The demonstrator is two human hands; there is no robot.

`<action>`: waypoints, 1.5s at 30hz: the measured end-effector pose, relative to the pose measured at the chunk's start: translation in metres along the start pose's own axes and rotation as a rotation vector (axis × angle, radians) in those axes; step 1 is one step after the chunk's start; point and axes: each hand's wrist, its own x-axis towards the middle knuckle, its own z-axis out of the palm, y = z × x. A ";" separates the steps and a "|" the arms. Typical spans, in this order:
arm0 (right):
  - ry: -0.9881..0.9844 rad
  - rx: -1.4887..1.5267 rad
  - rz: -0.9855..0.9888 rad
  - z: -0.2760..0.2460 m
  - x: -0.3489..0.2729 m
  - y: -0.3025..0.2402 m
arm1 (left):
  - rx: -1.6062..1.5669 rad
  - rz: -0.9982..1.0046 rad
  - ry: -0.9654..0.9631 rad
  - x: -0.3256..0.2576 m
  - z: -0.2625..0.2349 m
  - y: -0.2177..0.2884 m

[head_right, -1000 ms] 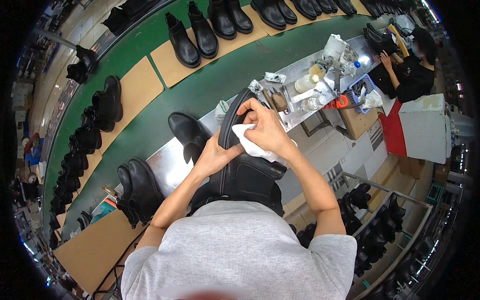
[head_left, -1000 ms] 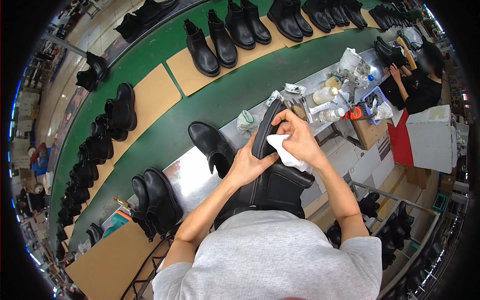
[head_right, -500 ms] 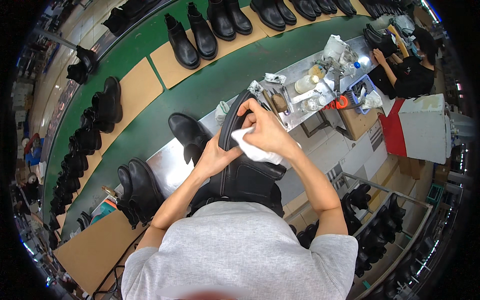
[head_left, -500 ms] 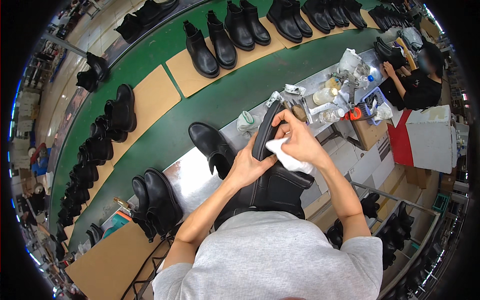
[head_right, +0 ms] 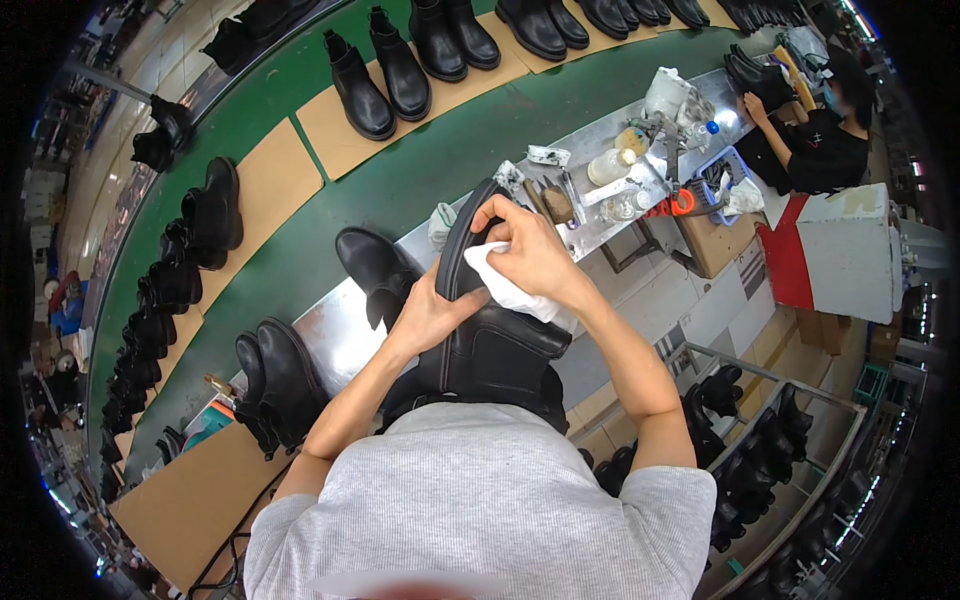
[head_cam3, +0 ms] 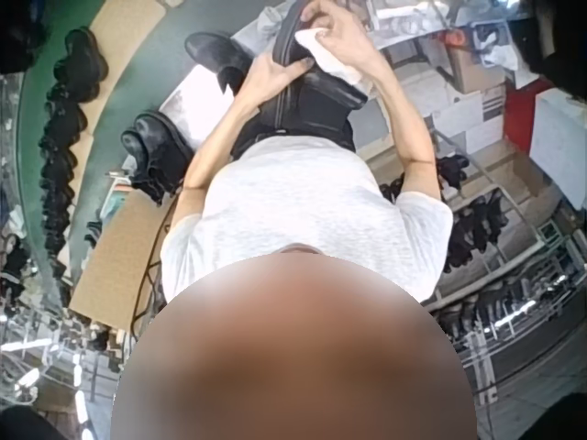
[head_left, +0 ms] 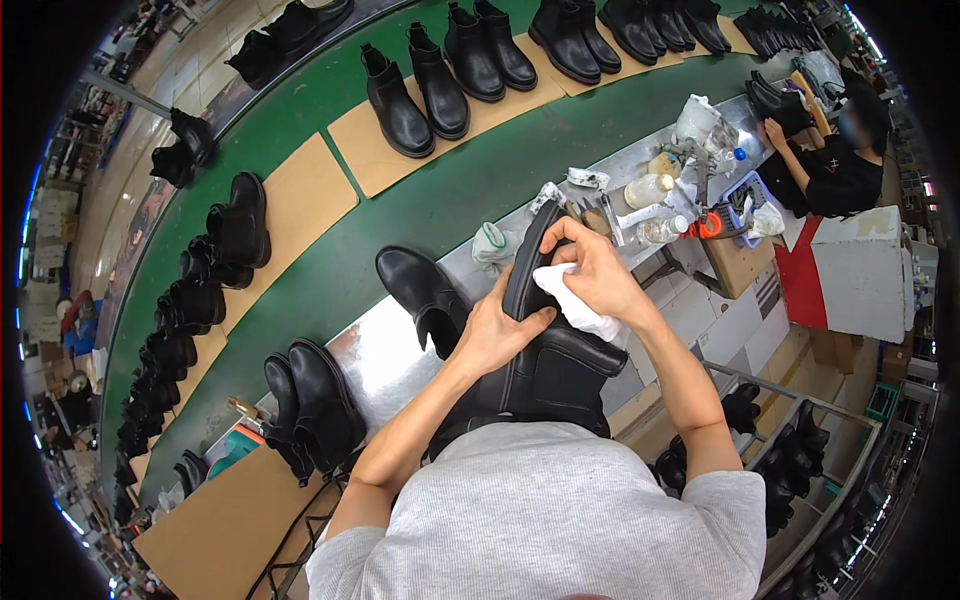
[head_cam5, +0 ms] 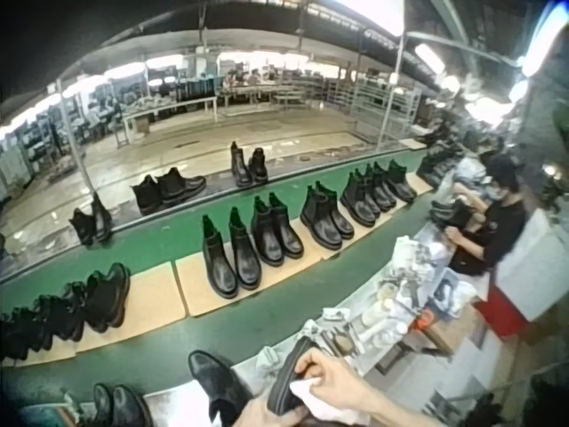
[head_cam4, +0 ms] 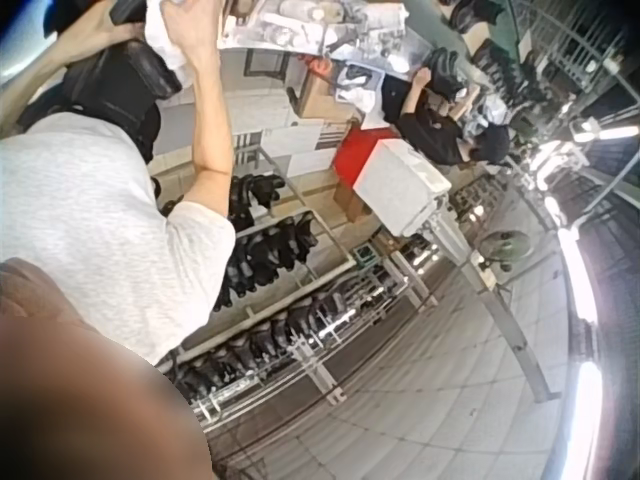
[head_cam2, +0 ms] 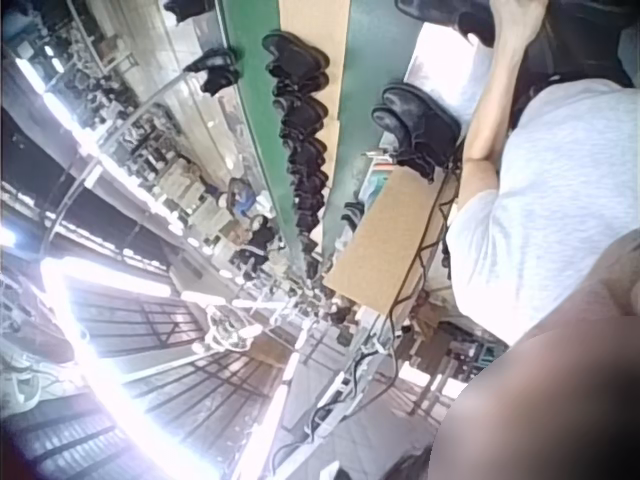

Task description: Cleaning, heating, and inspecting black leather boots on a factory production line.

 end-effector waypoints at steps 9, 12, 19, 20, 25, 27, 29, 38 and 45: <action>0.013 0.055 -0.047 0.002 0.000 0.001 | 0.012 0.021 0.013 0.001 0.001 -0.003; -0.001 0.083 0.020 0.002 -0.001 -0.002 | 0.004 0.033 0.008 0.002 0.001 -0.006; 0.005 0.082 -0.034 0.002 0.001 0.001 | 0.007 0.031 0.013 0.002 0.000 -0.004; 0.017 0.105 -0.065 0.003 0.001 0.001 | 0.007 0.031 0.014 0.003 -0.001 -0.004; 0.026 0.072 -0.029 0.004 0.002 0.002 | 0.030 0.011 0.019 0.001 -0.001 0.002; 0.064 0.163 -0.061 0.005 0.001 0.005 | 0.010 0.023 0.010 0.001 -0.001 0.002; 0.004 0.047 -0.041 0.002 -0.001 0.004 | -0.010 0.033 0.006 0.001 -0.001 -0.001; 0.052 0.134 -0.056 0.009 -0.003 0.007 | 0.014 0.027 0.025 0.003 0.000 -0.006; 0.094 0.118 -0.014 0.007 -0.002 0.011 | 0.013 0.015 0.004 0.001 0.000 0.002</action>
